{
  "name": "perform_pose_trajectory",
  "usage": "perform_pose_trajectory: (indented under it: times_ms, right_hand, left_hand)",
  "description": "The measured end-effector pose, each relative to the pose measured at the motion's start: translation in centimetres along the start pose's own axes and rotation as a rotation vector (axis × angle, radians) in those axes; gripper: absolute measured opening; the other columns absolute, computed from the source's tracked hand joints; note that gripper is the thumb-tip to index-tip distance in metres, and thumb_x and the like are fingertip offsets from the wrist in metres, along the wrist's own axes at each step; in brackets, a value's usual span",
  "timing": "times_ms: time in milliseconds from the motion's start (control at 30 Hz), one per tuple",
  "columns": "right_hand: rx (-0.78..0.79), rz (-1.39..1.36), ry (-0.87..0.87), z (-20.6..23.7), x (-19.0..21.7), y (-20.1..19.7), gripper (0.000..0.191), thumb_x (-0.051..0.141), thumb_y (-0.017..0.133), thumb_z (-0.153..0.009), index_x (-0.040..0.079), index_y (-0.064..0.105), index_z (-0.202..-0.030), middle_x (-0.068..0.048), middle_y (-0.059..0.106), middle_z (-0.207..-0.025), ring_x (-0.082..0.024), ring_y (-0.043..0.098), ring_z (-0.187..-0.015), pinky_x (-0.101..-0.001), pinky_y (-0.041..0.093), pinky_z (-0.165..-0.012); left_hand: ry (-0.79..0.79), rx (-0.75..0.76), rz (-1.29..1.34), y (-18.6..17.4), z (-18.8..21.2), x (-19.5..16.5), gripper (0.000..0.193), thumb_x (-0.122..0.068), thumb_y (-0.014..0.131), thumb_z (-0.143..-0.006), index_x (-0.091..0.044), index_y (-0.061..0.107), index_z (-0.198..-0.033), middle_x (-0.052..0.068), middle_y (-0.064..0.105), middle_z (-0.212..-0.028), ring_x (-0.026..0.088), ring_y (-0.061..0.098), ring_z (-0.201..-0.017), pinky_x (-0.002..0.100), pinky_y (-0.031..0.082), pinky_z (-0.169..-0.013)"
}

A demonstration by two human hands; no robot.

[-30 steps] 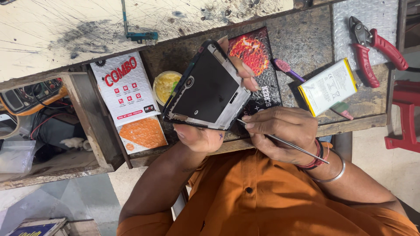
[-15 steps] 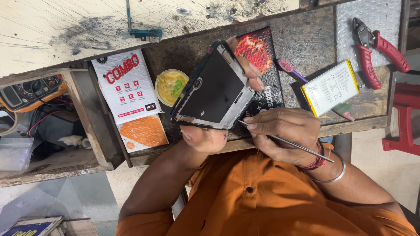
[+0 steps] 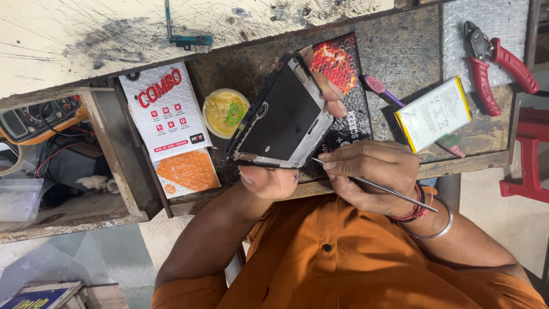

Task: The person removes a protective film from a smartphone back cover, then uses a metal spudger to pry and clean adhesive residue from the cover's edges. The person also uses a small brush to sweep debris from the cover surface. The phone remains disassembled on the workbench throughout.

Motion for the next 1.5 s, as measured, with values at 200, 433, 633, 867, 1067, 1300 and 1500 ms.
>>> perform_pose_trajectory:
  times_ms: [200, 433, 633, 867, 1067, 1300, 1500]
  right_hand:
    - [-0.005, 0.01, -0.012, 0.03, -0.02, 0.18, 0.009, 0.001, 0.077, -0.084, 0.004, 0.072, -0.09, -0.011, 0.077, -0.093, -0.022, 0.079, -0.084, -0.0316, 0.063, -0.075]
    - [0.015, 0.012, -0.005, 0.08, -0.04, 0.18, 0.011, 0.002, 0.077, -0.082, 0.005, 0.072, -0.092, -0.011, 0.077, -0.094, -0.022, 0.078, -0.085, -0.0319, 0.063, -0.076]
    - [0.07, -0.042, -0.019, -0.06, 0.22, 0.8, 0.011, 0.002, 0.077, -0.083, 0.003, 0.073, -0.093, -0.011, 0.077, -0.095, -0.022, 0.078, -0.085, -0.0311, 0.063, -0.074]
    - [0.014, 0.003, 0.03, -0.05, -0.07, 0.23, 0.009, 0.001, 0.076, -0.085, 0.003, 0.071, -0.091, -0.011, 0.076, -0.094, -0.023, 0.079, -0.087, -0.0318, 0.063, -0.077]
    - [0.058, -0.048, -0.028, -0.24, 0.29, 0.72, 0.008, 0.002, 0.076, -0.084, 0.002, 0.072, -0.091, -0.012, 0.077, -0.093, -0.023, 0.078, -0.085, -0.0318, 0.063, -0.075]
    - [0.017, -0.007, 0.055, 0.02, -0.3, 0.15, 0.008, 0.002, 0.076, -0.084, 0.003, 0.071, -0.091, -0.011, 0.076, -0.094, -0.023, 0.079, -0.087, -0.0315, 0.063, -0.077]
    - [0.076, -0.06, -0.033, 0.15, -0.11, 0.87, 0.01, 0.003, 0.076, -0.084, 0.003, 0.073, -0.093, -0.011, 0.077, -0.095, -0.023, 0.079, -0.087, -0.0319, 0.063, -0.076]
  left_hand:
    - [-0.015, 0.018, -0.067, 0.13, -0.18, -0.33, 0.142, -0.104, 0.03, -0.073, 0.008, 0.023, -0.16, 0.012, 0.057, -0.123, 0.019, 0.059, -0.105, 0.036, 0.047, -0.097]
    - [-0.021, 0.008, -0.052, 0.07, -0.12, -0.21, 0.138, -0.103, 0.034, -0.073, 0.008, 0.027, -0.155, 0.012, 0.056, -0.125, 0.019, 0.06, -0.106, 0.036, 0.049, -0.095]
    - [-0.019, -0.022, -0.003, -0.13, -0.07, 0.01, 0.142, -0.103, 0.042, -0.07, 0.008, 0.028, -0.157, 0.014, 0.057, -0.125, 0.02, 0.058, -0.102, 0.036, 0.049, -0.096]
    - [-0.047, -0.015, -0.044, -0.06, -0.06, -0.38, 0.14, -0.104, 0.04, -0.069, 0.009, 0.032, -0.151, 0.013, 0.055, -0.125, 0.021, 0.059, -0.107, 0.036, 0.049, -0.094]
    - [0.019, -0.034, -0.01, 0.02, -0.6, -0.39, 0.14, -0.103, 0.045, -0.067, 0.007, 0.024, -0.152, 0.015, 0.06, -0.117, 0.024, 0.061, -0.106, 0.04, 0.05, -0.095]
    - [-0.019, -0.013, 0.002, 0.16, -0.08, -0.5, 0.144, -0.102, 0.046, -0.069, 0.009, 0.023, -0.159, 0.013, 0.056, -0.121, 0.02, 0.056, -0.102, 0.038, 0.046, -0.098]
    - [0.016, 0.032, -0.061, 0.44, -0.77, -0.44, 0.142, -0.106, 0.031, -0.069, 0.009, 0.028, -0.154, 0.011, 0.059, -0.116, 0.018, 0.058, -0.105, 0.035, 0.046, -0.098]
Point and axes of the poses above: each hand's wrist, its own z-axis away from the middle knuckle, its own y-axis out of the palm, x = y × z, the point moved 9 cm from there along -z, towards the middle knuckle
